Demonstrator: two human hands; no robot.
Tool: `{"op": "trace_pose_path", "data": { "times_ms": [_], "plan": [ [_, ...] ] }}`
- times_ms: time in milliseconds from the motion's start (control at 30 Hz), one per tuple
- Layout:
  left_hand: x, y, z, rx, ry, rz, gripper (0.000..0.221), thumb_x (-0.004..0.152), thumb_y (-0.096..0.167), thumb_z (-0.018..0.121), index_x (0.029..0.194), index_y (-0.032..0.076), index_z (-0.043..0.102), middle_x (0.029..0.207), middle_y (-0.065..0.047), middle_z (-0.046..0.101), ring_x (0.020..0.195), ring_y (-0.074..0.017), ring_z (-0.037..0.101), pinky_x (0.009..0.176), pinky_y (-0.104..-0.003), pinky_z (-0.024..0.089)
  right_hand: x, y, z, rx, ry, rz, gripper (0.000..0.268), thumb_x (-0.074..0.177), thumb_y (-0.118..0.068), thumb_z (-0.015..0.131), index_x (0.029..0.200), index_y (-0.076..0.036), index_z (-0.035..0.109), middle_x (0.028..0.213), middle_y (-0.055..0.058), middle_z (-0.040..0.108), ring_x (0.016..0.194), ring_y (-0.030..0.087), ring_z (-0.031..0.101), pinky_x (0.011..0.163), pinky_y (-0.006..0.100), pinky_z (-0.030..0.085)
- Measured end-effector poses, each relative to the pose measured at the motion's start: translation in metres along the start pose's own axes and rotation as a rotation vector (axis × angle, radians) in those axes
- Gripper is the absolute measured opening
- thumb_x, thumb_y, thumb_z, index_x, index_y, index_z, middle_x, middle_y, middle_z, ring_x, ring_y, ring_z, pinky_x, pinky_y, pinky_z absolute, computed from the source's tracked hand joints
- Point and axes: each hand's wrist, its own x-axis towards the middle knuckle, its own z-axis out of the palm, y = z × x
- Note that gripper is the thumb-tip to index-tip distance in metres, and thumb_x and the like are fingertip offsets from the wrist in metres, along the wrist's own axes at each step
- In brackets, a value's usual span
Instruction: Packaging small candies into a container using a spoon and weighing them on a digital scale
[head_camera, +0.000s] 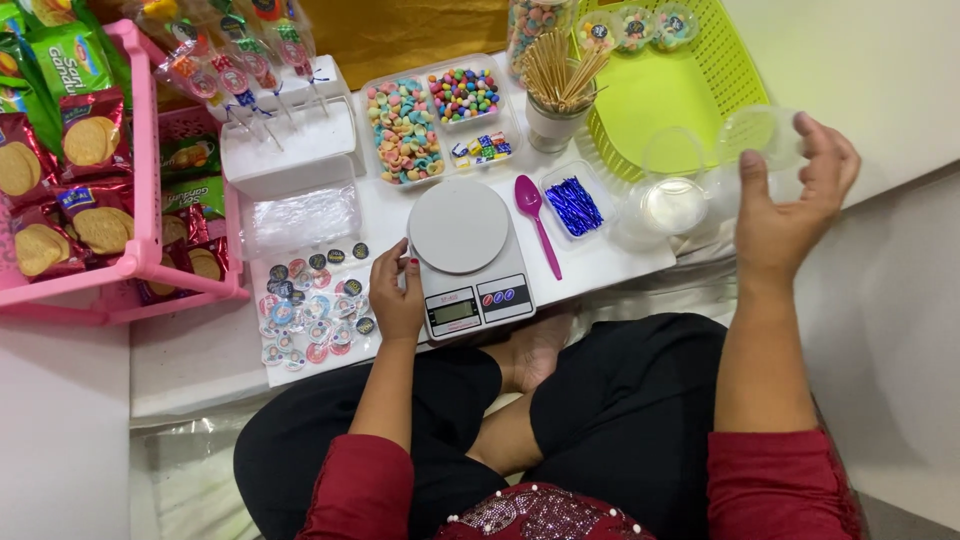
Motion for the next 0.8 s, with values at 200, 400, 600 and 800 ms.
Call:
{"op": "trace_pose_path", "data": {
  "times_ms": [200,400,600,800],
  "plan": [
    [0.001,-0.015,0.006,0.088,0.148,0.231,0.072,0.084,0.014,0.080,0.149,0.008,0.048,0.134,-0.015,0.053,0.115,-0.0324,0.060,0.105,-0.044,0.049,-0.031,-0.048,0.050,0.307,-0.241,0.174,0.037,0.100,-0.013,0.079,0.133,-0.008,0.065,0.129,0.011,0.049,0.114,0.025,0.055,0.096,0.036,0.049],
    [-0.002,0.002,0.004,0.202,0.115,0.525,0.090,0.075,0.042,0.087,0.148,0.027,0.037,0.156,-0.016,0.039,0.131,-0.0365,0.051,0.110,-0.052,0.035,-0.095,-0.069,0.121,0.462,-0.439,0.476,0.037,0.087,-0.020,0.088,0.121,-0.015,0.076,0.116,0.008,0.059,0.093,0.025,0.067,0.074,0.032,0.063],
    [-0.004,-0.009,0.006,0.203,0.109,0.629,0.050,0.092,0.050,0.069,0.137,0.031,0.055,0.146,-0.012,0.053,0.125,-0.0336,0.055,0.108,-0.052,0.036,-0.105,-0.088,0.154,0.254,-0.684,0.592,0.032,0.085,-0.046,0.083,0.106,-0.021,0.080,0.102,0.008,0.070,0.080,0.027,0.073,0.071,0.037,0.060],
    [-0.003,-0.013,0.006,0.077,0.077,0.577,0.029,0.100,0.027,0.057,0.115,0.012,0.076,0.106,-0.006,0.074,0.093,-0.0258,0.069,0.090,-0.041,0.051,-0.112,-0.087,0.178,0.334,-0.831,0.624,0.033,0.093,-0.042,0.070,0.104,-0.013,0.079,0.078,0.006,0.074,0.044,0.017,0.066,0.047,0.028,0.051]
  ]
}}
